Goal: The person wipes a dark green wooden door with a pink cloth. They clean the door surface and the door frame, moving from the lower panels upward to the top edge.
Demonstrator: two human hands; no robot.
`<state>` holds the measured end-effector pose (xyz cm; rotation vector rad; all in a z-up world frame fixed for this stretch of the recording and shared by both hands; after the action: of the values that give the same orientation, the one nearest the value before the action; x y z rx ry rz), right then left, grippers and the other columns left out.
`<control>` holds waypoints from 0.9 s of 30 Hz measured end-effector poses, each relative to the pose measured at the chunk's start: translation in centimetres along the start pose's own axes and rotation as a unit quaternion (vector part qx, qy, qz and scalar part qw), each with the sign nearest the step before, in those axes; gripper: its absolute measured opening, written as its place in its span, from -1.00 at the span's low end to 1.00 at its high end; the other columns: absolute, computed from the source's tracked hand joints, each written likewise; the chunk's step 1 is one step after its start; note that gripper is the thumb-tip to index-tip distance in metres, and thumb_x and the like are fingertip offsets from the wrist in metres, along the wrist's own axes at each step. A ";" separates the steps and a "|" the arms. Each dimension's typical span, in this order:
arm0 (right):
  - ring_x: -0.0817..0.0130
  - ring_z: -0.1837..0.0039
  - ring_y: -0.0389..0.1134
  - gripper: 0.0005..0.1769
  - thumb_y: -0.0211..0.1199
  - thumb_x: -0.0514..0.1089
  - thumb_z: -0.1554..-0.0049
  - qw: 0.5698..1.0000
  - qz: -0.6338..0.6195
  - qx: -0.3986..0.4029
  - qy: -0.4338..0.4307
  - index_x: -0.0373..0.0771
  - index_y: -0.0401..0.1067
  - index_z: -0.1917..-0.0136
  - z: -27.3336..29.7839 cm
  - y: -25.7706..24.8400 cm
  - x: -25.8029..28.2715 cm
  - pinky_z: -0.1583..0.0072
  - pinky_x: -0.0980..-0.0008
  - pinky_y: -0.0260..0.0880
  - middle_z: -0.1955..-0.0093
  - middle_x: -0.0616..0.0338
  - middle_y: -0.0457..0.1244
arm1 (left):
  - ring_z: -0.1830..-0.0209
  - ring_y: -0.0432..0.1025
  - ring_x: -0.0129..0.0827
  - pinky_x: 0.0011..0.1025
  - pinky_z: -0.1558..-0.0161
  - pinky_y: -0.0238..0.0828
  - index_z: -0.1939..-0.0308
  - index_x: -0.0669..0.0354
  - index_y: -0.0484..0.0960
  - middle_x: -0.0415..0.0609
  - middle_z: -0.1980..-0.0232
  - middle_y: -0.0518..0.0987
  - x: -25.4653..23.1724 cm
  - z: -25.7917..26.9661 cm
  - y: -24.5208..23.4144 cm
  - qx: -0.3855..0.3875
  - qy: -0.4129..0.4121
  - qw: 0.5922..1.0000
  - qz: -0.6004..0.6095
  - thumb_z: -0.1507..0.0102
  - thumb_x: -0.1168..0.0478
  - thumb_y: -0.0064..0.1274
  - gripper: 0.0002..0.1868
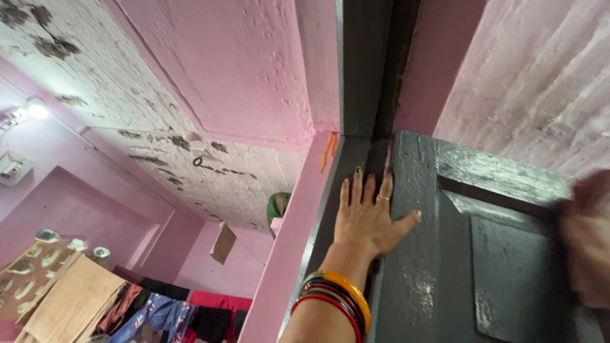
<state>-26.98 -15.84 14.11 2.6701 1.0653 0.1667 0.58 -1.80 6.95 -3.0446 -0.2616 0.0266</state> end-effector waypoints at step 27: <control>-0.16 -0.63 -0.09 -0.31 -0.17 0.16 -0.23 0.984 -0.108 0.143 -0.021 0.14 0.11 -0.61 6.1 2.8 6.1 -0.45 -0.18 0.05 -0.64 -0.12 -0.11 | -0.67 -0.44 -0.05 -0.07 -0.55 -0.64 -0.59 0.09 -0.07 0.12 -0.65 -0.12 0.6 2.6 0.0 -0.004 0.013 0.999 -0.040 -0.34 -0.39 -0.64 -0.11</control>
<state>-19.44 -14.79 9.15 2.7589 1.4532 -0.0928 1.15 -1.46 4.32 -3.0371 -0.3835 -0.0182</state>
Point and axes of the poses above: each hand's wrist, its own z-axis away from the middle knuckle, its own y-axis out of the palm, x = y × z, the point moved 7 cm from there along -z, towards the middle knuckle
